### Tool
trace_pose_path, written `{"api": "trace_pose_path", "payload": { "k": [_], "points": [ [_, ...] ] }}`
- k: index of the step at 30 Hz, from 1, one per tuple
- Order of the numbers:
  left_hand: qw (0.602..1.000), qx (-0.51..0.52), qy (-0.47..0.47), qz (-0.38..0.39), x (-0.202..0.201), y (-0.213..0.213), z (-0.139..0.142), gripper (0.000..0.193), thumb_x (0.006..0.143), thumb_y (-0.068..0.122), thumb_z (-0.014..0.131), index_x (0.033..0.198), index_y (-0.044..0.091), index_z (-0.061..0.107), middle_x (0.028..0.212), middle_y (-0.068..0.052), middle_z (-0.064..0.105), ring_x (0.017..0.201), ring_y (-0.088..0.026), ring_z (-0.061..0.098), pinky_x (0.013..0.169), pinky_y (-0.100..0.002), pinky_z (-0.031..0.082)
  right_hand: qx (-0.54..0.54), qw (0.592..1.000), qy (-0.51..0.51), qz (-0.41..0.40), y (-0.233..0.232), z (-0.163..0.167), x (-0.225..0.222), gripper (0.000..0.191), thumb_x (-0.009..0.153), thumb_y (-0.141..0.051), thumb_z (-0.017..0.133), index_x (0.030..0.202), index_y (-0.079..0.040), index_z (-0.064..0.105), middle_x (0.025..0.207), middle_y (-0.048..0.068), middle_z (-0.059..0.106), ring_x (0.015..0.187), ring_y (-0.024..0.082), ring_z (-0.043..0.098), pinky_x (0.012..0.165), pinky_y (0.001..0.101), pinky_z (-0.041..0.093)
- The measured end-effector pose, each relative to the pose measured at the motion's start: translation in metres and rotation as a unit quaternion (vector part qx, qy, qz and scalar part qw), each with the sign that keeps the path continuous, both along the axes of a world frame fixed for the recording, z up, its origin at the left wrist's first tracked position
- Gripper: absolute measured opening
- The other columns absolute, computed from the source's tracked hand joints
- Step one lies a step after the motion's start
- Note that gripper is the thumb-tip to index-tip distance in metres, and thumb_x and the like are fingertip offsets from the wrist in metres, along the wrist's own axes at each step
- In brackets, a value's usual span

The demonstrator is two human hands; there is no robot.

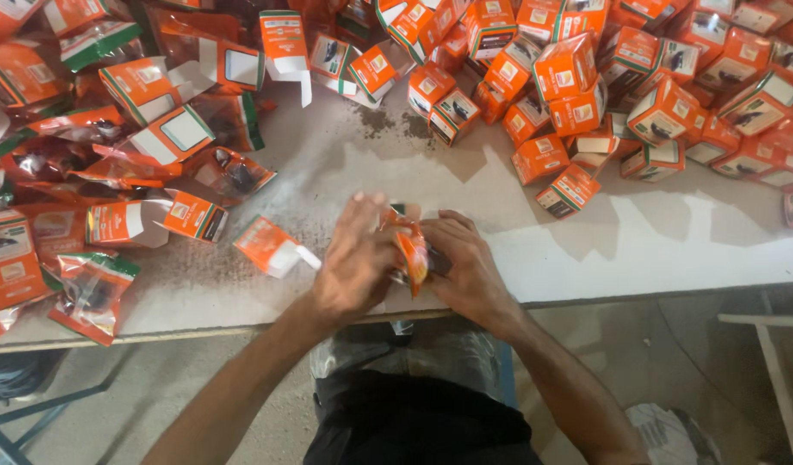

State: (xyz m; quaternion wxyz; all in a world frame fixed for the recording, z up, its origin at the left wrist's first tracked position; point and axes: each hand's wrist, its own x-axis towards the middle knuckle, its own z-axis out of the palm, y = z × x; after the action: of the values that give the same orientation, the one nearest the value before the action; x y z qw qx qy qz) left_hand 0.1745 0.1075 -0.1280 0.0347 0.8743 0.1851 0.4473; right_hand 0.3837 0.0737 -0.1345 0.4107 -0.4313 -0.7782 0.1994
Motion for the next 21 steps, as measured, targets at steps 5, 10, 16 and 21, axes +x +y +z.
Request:
{"api": "trace_pose_path", "payload": {
  "k": [5, 10, 16, 21],
  "points": [
    [0.994, -0.033, 0.083, 0.068, -0.008, -0.013, -0.004, 0.060, 0.080, 0.025, 0.084, 0.133, 0.003, 0.064, 0.125, -0.016, 0.062, 0.145, -0.045, 0.039, 0.119, -0.075, 0.021, -0.009, 1.000, -0.015, -0.009, 0.000, 0.000, -0.001, 0.055, 0.069, -0.012, 0.087, 0.118, -0.002, 0.065, 0.115, 0.016, 0.069, 0.114, 0.036, 0.065, 0.112, 0.0501, 0.041],
    [0.979, -0.080, 0.000, 0.187, 0.012, -0.027, 0.000, 0.040, 0.081, 0.017, 0.081, 0.117, 0.014, 0.065, 0.136, -0.019, 0.044, 0.141, -0.052, 0.034, 0.118, -0.068, 0.025, -0.007, 0.999, -0.038, -0.018, -0.002, 0.000, -0.002, 0.054, 0.069, -0.006, 0.082, 0.121, -0.001, 0.065, 0.119, 0.015, 0.069, 0.118, 0.037, 0.063, 0.114, 0.0497, 0.042],
    [0.854, -0.449, -0.193, 0.177, 0.020, -0.022, -0.002, 0.048, 0.080, 0.008, 0.074, 0.122, 0.003, 0.051, 0.126, -0.018, 0.053, 0.088, -0.025, 0.060, 0.076, -0.038, 0.053, 0.000, 0.998, -0.033, -0.045, -0.005, -0.004, -0.005, 0.059, 0.069, -0.005, 0.085, 0.123, 0.002, 0.062, 0.123, 0.020, 0.066, 0.120, 0.039, 0.061, 0.105, 0.0474, 0.047],
    [0.856, -0.468, -0.156, 0.154, 0.025, -0.006, -0.021, 0.013, 0.087, 0.004, 0.071, 0.098, 0.002, 0.065, 0.078, -0.008, 0.072, 0.073, -0.012, 0.066, 0.063, -0.033, 0.055, -0.034, 0.996, 0.036, -0.072, -0.017, -0.005, -0.011, 0.062, 0.076, -0.007, 0.086, 0.129, 0.001, 0.055, 0.126, 0.017, 0.067, 0.120, 0.036, 0.064, 0.098, 0.0438, 0.053]
  ]
}}
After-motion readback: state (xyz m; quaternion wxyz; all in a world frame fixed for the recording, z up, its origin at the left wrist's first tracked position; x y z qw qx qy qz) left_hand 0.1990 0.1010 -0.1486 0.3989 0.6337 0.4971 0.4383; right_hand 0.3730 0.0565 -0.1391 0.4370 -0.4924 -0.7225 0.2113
